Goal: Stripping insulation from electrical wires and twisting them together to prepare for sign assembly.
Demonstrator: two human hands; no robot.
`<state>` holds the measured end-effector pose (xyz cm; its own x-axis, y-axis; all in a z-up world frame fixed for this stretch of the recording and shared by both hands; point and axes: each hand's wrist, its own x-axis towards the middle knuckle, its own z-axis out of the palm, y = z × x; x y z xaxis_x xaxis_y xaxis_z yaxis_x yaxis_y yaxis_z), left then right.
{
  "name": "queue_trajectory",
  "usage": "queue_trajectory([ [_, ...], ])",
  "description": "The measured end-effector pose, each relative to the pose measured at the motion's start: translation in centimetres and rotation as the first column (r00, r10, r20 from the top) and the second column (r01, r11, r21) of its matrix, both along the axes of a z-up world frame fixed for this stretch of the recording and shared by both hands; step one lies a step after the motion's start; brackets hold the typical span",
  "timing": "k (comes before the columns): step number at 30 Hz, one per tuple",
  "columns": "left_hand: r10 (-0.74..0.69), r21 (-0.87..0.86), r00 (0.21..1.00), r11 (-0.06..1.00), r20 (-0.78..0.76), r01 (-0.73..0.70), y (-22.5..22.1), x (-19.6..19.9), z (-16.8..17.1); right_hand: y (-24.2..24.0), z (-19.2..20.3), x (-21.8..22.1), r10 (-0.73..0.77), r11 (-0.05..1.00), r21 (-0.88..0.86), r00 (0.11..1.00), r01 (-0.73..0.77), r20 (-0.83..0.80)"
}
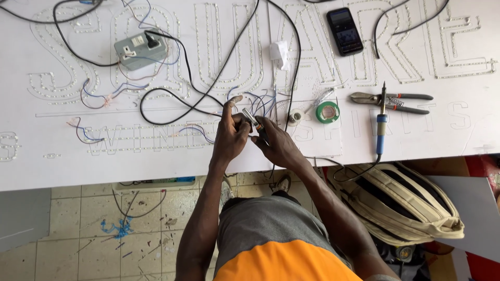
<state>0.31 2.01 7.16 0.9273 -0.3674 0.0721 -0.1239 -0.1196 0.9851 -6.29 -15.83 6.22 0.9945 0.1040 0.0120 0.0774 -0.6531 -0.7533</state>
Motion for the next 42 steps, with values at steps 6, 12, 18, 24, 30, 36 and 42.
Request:
queue_trajectory([
  [6, -0.032, -0.053, 0.999, 0.998, 0.002, 0.032, 0.1, 0.5, -1.8, -0.2, -2.5, -0.4, -0.010, 0.995, 0.097, 0.995, 0.000, 0.100],
  [12, -0.005, -0.041, 0.999, 0.999, 0.041, 0.007, -0.1, 0.0, -2.6, 0.1, -1.3, -0.6, 0.011, 1.000, -0.014, 0.973, -0.008, 0.229],
  [18, -0.091, -0.017, 0.995, 0.996, 0.037, 0.092, 0.6, 0.3, -1.2, -0.5, 0.7, -0.7, 0.083, 0.994, -0.086, 0.977, -0.067, 0.198],
  [24, -0.106, -0.041, 0.994, 0.993, 0.028, 0.107, 0.4, 0.0, -1.0, -0.2, -4.0, -0.5, -0.020, 1.000, 0.005, 0.988, 0.020, 0.154],
  [30, 0.057, 0.028, 0.995, 0.998, 0.082, -0.059, 0.1, 1.2, -5.0, 0.1, -6.9, 1.0, -0.068, 0.992, -0.089, 0.972, 0.090, 0.224],
  [36, 0.169, -0.092, 0.982, 0.983, 0.086, -0.161, 0.7, 2.0, -6.1, -2.7, 0.2, 3.3, 0.096, 0.895, -0.446, 0.972, 0.010, 0.216],
  [42, 0.087, -0.097, 0.996, 0.991, -0.024, -0.088, 0.3, 2.3, -4.8, -5.9, -7.0, 5.5, 0.136, 0.751, -0.656, 0.990, -0.074, 0.043],
])
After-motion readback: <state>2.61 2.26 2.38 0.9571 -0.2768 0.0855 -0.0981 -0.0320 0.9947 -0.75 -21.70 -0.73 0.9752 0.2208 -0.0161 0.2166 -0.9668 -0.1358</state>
